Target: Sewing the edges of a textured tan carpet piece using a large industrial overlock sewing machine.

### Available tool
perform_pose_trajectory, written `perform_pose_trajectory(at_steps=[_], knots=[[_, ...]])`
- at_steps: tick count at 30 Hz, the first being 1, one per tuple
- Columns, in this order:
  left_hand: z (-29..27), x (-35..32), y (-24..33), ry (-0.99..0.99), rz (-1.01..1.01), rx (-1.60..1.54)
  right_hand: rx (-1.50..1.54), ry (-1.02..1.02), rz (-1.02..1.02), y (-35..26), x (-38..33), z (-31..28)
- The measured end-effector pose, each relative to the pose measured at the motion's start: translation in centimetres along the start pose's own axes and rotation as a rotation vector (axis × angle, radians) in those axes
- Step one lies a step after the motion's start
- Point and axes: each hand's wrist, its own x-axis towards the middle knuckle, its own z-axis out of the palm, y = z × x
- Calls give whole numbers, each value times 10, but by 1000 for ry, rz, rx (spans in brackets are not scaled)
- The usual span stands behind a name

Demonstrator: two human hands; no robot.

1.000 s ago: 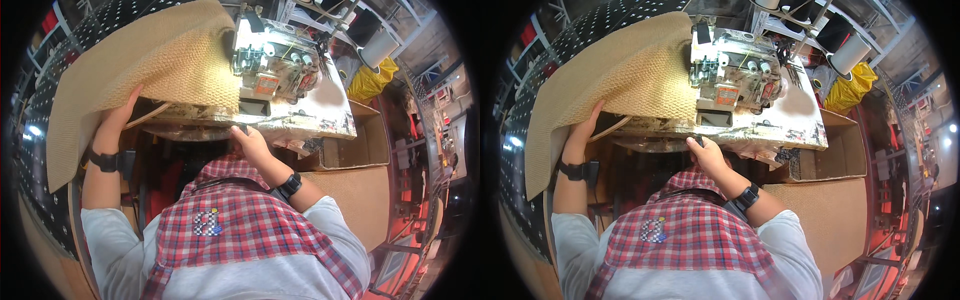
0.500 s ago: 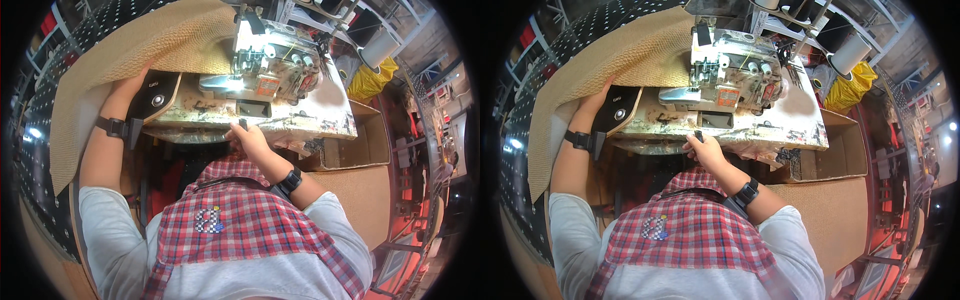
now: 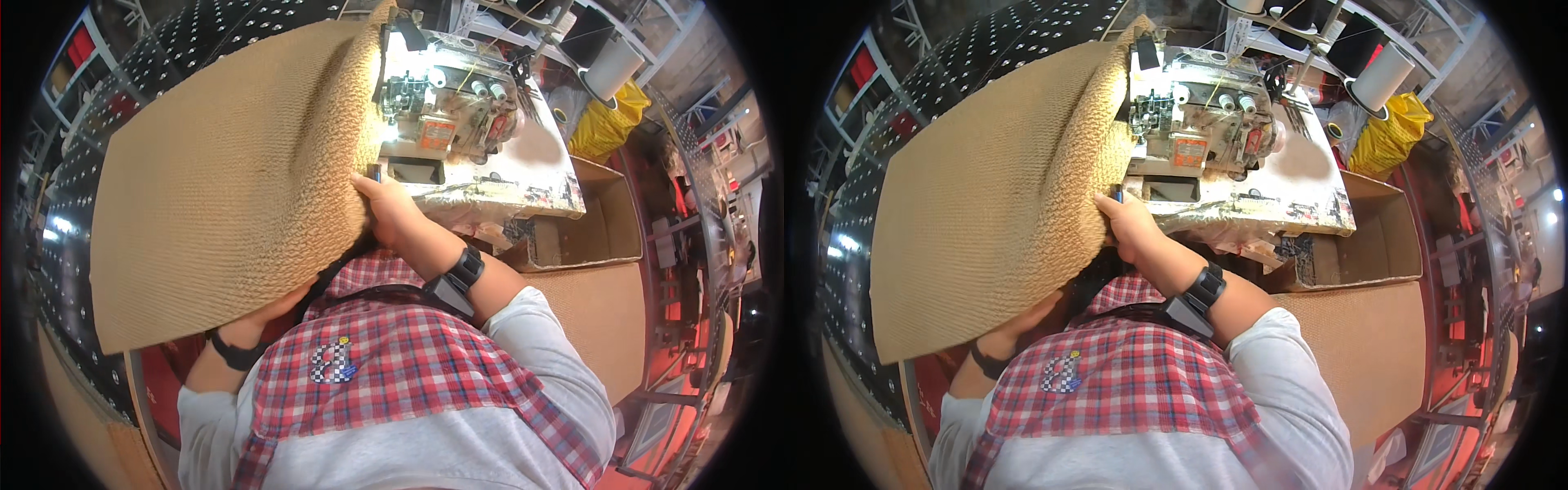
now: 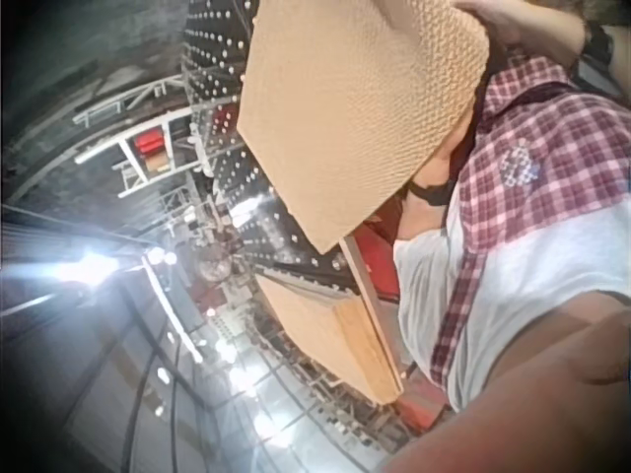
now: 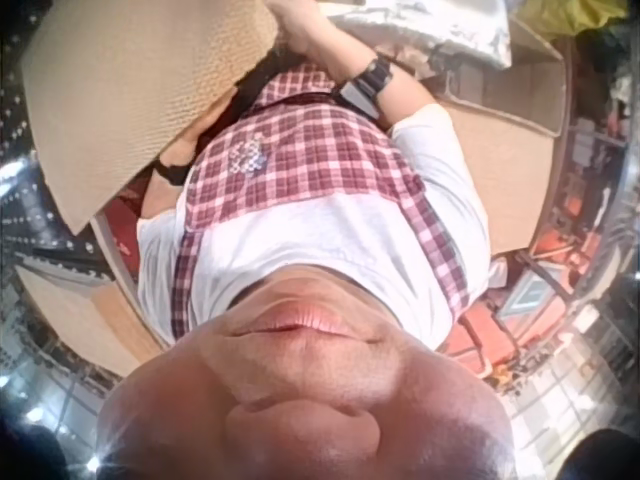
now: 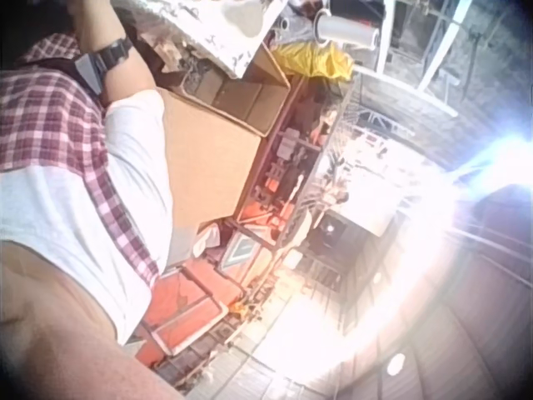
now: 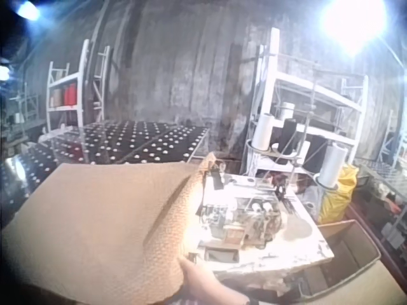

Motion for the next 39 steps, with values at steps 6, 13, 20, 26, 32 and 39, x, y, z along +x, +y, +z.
perform_pose_trajectory(at_steps=[6,13,20,26,32,39], knots=[[-67,-79,-6,206,-30,-169,48,128,31,-15,-27,-20],[-182,-65,-28,1128,157,-515,-137,185,48,-12,0,-36],[-252,7,-51,1246,-51,-283,-148,267,-17,-24,9,-32],[-244,-46,-90,1044,2,-885,-149,211,-5,-33,6,-16],[-126,-113,3,1142,127,-1162,-30,179,-46,-13,22,-35],[-72,-149,35,1319,150,-1095,74,121,-90,0,16,-32]])
